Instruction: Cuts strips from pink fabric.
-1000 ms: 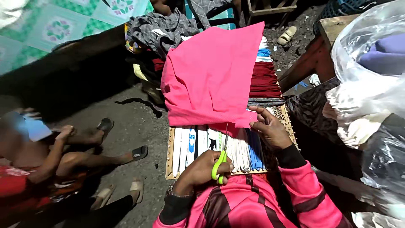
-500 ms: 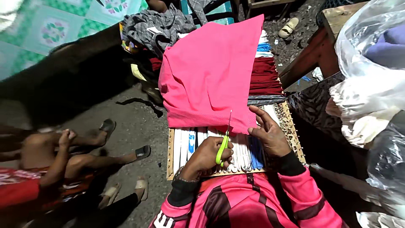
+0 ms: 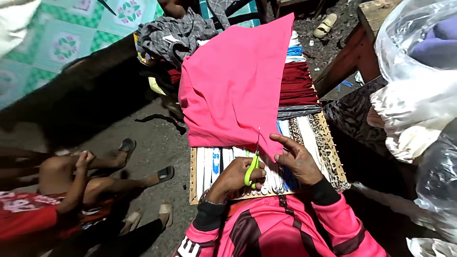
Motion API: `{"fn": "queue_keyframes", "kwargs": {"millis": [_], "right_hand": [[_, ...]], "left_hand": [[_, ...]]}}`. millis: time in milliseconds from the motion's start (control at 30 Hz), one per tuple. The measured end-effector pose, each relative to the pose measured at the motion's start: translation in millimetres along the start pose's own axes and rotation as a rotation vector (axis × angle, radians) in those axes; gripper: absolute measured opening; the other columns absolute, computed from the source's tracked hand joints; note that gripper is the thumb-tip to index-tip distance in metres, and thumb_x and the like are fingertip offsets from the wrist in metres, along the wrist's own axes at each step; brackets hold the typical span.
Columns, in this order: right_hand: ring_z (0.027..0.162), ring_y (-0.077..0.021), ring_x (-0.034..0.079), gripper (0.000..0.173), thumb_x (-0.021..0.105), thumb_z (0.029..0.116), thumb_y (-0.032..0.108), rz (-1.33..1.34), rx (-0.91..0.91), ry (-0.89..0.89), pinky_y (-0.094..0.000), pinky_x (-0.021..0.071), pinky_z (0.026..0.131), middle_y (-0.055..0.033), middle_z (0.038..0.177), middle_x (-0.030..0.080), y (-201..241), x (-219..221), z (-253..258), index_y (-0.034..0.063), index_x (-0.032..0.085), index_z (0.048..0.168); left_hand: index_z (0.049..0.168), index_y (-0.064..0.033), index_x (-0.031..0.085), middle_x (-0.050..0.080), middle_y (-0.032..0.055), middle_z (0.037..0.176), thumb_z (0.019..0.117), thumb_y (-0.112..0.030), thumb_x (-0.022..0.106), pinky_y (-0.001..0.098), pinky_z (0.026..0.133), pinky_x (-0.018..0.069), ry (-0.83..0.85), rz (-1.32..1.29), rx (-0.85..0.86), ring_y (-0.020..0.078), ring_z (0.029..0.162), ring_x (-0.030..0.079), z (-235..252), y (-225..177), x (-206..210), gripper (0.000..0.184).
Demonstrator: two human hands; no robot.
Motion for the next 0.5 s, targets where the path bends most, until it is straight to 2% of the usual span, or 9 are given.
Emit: {"fn": "queue_keyframes", "kwargs": {"millis": [133, 300, 433, 500], "right_hand": [[0.111, -0.0245, 0.069, 0.061, 0.064, 0.0878, -0.009, 0.045, -0.009, -0.021, -0.0374, 0.0598, 0.095, -0.0129, 0.141, 0.062, -0.9, -2.0, -2.8, 0.009, 0.057, 0.146], [0.11, -0.0237, 0.069, 0.065, 0.064, 0.0887, -0.008, 0.057, -0.019, -0.027, -0.0373, 0.0599, 0.093, -0.0122, 0.142, 0.061, 0.0, -8.2, -1.9, 0.0125, 0.054, 0.15], [0.11, -0.0238, 0.069, 0.069, 0.063, 0.0881, -0.009, 0.084, -0.028, -0.022, -0.0378, 0.0595, 0.093, -0.0098, 0.148, 0.057, -2.4, -12.5, 0.2, 0.0149, 0.052, 0.152], [0.108, -0.0242, 0.069, 0.069, 0.062, 0.0882, -0.009, 0.088, -0.027, -0.025, -0.038, 0.0603, 0.091, -0.0115, 0.145, 0.059, -2.6, -13.5, 1.7, 0.0148, 0.052, 0.152]], "left_hand": [[0.12, 0.0018, 0.066, 0.075, 0.0135, 0.093, 0.0996, -0.019, 0.066, 0.0371, 0.069, 0.066, 0.024, -0.038, -0.004, 0.0225, 0.074, 0.075, 8.0, -7.1, 1.1, 0.029], [0.128, -0.0002, 0.063, 0.076, 0.0145, 0.101, 0.1005, -0.02, 0.063, 0.033, 0.061, 0.0631, 0.095, -0.045, -0.003, 0.0221, 0.077, 0.075, 8.1, -5.2, 3.5, 0.034], [0.129, 0.0, 0.062, 0.076, 0.015, 0.103, 0.1, -0.021, 0.063, 0.0327, 0.059, 0.0626, 0.1, -0.056, 0.029, 0.022, 0.076, 0.075, 6.0, -4.4, 2.1, 0.035], [0.128, -0.0001, 0.063, 0.076, 0.0152, 0.101, 0.0986, -0.02, 0.064, 0.0327, 0.058, 0.0621, 0.08, -0.055, 0.051, 0.0221, 0.075, 0.075, 4.5, -6.5, 1.1, 0.036]]}}
Point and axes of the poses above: each hand's wrist, its own z-axis towards the middle knuckle, its own x-axis out of the palm, y = z × x, the point moved 9 cm from there along z, towards the middle knuckle
